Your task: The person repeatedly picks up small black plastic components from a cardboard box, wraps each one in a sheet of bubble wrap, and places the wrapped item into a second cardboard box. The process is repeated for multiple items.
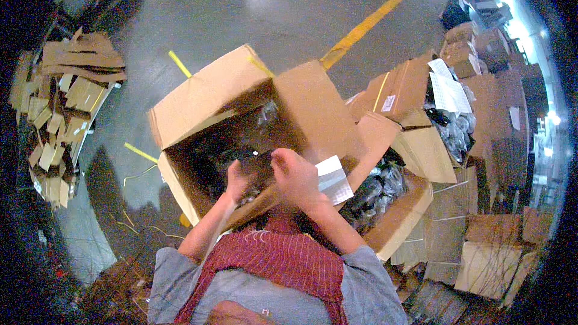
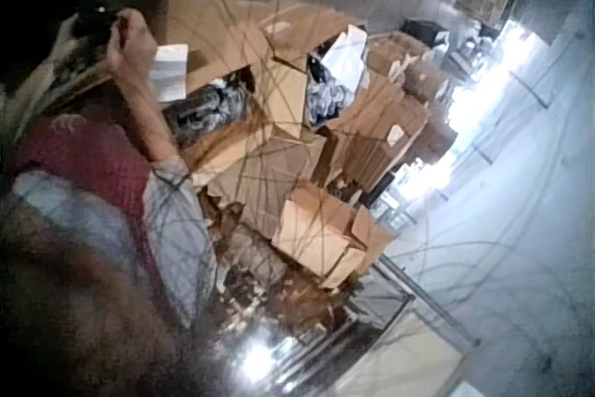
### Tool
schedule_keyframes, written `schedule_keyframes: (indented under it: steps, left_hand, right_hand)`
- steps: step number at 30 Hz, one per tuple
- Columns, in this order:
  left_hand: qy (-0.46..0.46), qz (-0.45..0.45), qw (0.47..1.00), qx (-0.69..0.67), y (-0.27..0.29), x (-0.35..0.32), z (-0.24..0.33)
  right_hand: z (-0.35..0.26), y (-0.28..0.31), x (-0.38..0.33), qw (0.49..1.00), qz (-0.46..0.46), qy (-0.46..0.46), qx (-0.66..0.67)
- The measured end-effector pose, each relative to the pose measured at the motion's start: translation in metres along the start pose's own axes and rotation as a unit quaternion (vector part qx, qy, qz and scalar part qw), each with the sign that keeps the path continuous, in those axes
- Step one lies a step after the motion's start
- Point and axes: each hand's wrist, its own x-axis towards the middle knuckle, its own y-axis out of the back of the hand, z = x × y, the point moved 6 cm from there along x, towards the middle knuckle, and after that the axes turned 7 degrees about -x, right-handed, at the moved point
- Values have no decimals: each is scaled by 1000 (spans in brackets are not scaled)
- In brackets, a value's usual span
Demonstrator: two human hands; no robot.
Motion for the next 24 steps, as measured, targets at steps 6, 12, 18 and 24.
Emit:
schedule_keyframes:
  steps: [6, 12, 18, 24]
  left_hand:
    - [32, 30, 998, 35, 16, -26, 7]
    - [-50, 17, 997, 61, 47, -30, 31]
    - [40, 117, 992, -21, 81, 2, 42]
    - [224, 41, 974, 12, 41, 50, -11]
  right_hand:
    - [-26, -9, -5, 978, 39, 112, -173]
    - [25, -4, 19, 991, -66, -25, -117]
    - [51, -6, -1, 988, -79, -110, 76]
    - [60, -8, -33, 968, -117, -156, 155]
